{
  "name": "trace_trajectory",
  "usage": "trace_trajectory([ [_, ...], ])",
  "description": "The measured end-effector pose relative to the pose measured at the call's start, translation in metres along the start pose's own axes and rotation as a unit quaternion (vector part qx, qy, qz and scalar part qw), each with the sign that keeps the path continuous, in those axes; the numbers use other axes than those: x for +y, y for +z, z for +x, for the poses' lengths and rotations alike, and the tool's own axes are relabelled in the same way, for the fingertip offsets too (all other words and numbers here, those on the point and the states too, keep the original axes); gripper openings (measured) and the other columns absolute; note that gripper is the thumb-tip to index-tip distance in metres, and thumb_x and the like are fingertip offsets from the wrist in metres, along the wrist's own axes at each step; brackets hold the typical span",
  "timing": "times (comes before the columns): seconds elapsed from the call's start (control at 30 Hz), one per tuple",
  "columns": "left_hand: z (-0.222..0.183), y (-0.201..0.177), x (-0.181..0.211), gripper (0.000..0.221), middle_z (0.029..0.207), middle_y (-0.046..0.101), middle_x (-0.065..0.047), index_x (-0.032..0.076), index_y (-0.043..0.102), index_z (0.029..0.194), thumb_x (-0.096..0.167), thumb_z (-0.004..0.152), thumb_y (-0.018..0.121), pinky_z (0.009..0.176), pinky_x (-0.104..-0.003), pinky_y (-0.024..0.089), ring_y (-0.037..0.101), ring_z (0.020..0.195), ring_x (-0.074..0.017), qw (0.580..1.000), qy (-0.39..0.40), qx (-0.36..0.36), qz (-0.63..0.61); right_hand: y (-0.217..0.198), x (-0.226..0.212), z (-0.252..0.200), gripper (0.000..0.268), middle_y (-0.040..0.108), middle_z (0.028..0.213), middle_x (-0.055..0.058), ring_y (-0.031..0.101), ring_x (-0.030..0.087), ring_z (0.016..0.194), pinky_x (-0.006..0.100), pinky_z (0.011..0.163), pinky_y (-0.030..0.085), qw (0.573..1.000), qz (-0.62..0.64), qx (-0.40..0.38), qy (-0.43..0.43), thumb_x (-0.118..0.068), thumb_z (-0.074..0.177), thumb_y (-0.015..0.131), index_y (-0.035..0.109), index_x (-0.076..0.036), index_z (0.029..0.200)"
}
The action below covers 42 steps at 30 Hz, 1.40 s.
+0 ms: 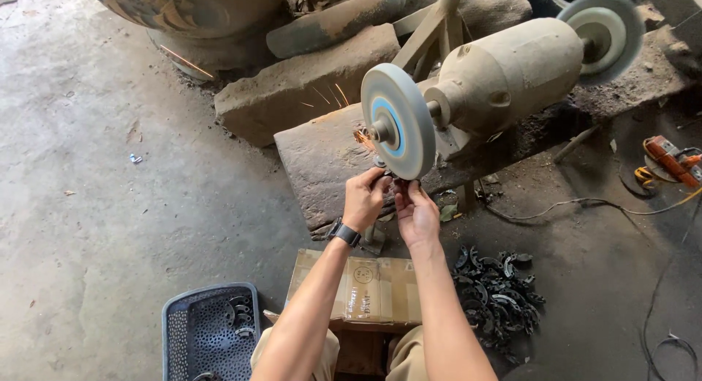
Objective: Grind down brake shoe components on a bench grinder and sort them.
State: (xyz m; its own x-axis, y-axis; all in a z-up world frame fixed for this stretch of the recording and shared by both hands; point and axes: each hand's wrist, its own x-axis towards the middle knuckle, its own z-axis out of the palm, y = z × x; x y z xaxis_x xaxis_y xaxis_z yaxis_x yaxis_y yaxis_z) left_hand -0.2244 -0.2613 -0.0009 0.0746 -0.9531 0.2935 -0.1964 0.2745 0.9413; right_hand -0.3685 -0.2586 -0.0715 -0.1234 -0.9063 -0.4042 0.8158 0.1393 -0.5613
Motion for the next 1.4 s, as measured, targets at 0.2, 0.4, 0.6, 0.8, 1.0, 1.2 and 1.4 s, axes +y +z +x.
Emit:
trace_trajectory([
  [0.2,-0.006,-0.011,-0.015,0.013,0.074,0.072,-0.014,-0.001,0.074,0.104,0.002,0.092,0.068,0.063,-0.030,0.052,0.062,0.066,-0.0116,0.998,-0.047,0.003,-0.039,0.010,0.006,-0.009,0.021,0.076,0.106,0.006,0.070,0.017,0.093,0.027,0.077,0.057,0.999,-0.032,-0.010,0.021,-0.020,0.100,0.066,0.069,-0.006,0.115],
  [0.4,-0.004,0.005,-0.006,0.015,0.078,0.074,-0.014,-0.002,0.072,0.103,0.001,0.089,0.070,0.065,-0.030,0.054,0.066,0.068,-0.0133,0.999,-0.018,-0.003,-0.041,-0.003,-0.006,-0.006,0.022,0.076,0.106,0.008,0.070,0.016,0.090,0.027,0.075,0.055,1.000,-0.015,-0.003,-0.011,-0.021,0.101,0.066,0.070,-0.003,0.113],
  [0.6,-0.007,-0.007,-0.001,0.014,0.082,0.076,-0.012,-0.003,0.073,0.104,0.001,0.091,0.068,0.068,-0.028,0.055,0.068,0.072,-0.0107,0.999,0.023,0.010,-0.040,0.019,-0.004,-0.023,0.022,0.075,0.104,0.007,0.070,0.017,0.089,0.027,0.074,0.055,0.999,-0.032,-0.005,-0.002,-0.021,0.100,0.065,0.070,-0.005,0.114],
  [0.8,-0.013,0.002,0.003,0.016,0.072,0.071,-0.009,-0.003,0.072,0.105,0.003,0.091,0.069,0.061,-0.026,0.052,0.064,0.064,-0.0079,0.997,-0.045,-0.016,-0.054,0.018,-0.014,-0.017,0.019,0.075,0.100,0.005,0.070,0.016,0.089,0.027,0.075,0.056,0.998,-0.029,0.001,-0.055,-0.016,0.100,0.066,0.070,-0.003,0.113],
  [1.0,-0.022,-0.013,-0.014,0.013,0.076,0.073,-0.008,-0.003,0.072,0.103,0.003,0.093,0.068,0.065,-0.026,0.054,0.064,0.071,-0.0062,0.997,-0.043,0.009,-0.059,0.017,0.000,-0.013,0.018,0.073,0.096,0.006,0.069,0.016,0.083,0.026,0.070,0.055,0.995,-0.064,-0.071,-0.027,-0.016,0.101,0.066,0.071,-0.003,0.113],
  [1.2,-0.013,0.007,-0.001,0.015,0.072,0.071,-0.010,-0.003,0.072,0.103,0.005,0.090,0.071,0.060,-0.027,0.052,0.064,0.063,-0.0087,0.998,-0.049,-0.004,-0.047,0.018,-0.019,-0.018,0.019,0.075,0.100,0.006,0.071,0.015,0.085,0.026,0.070,0.057,0.997,-0.037,0.012,-0.060,-0.017,0.100,0.065,0.071,-0.003,0.111],
  [1.4,-0.024,-0.023,-0.012,0.012,0.070,0.070,-0.012,-0.003,0.073,0.101,0.003,0.092,0.071,0.061,-0.029,0.052,0.062,0.063,-0.0098,0.999,-0.044,0.011,-0.006,0.036,-0.003,-0.024,0.020,0.074,0.100,0.009,0.070,0.017,0.085,0.026,0.071,0.057,0.989,-0.110,-0.089,-0.052,-0.014,0.104,0.063,0.072,-0.001,0.116],
])
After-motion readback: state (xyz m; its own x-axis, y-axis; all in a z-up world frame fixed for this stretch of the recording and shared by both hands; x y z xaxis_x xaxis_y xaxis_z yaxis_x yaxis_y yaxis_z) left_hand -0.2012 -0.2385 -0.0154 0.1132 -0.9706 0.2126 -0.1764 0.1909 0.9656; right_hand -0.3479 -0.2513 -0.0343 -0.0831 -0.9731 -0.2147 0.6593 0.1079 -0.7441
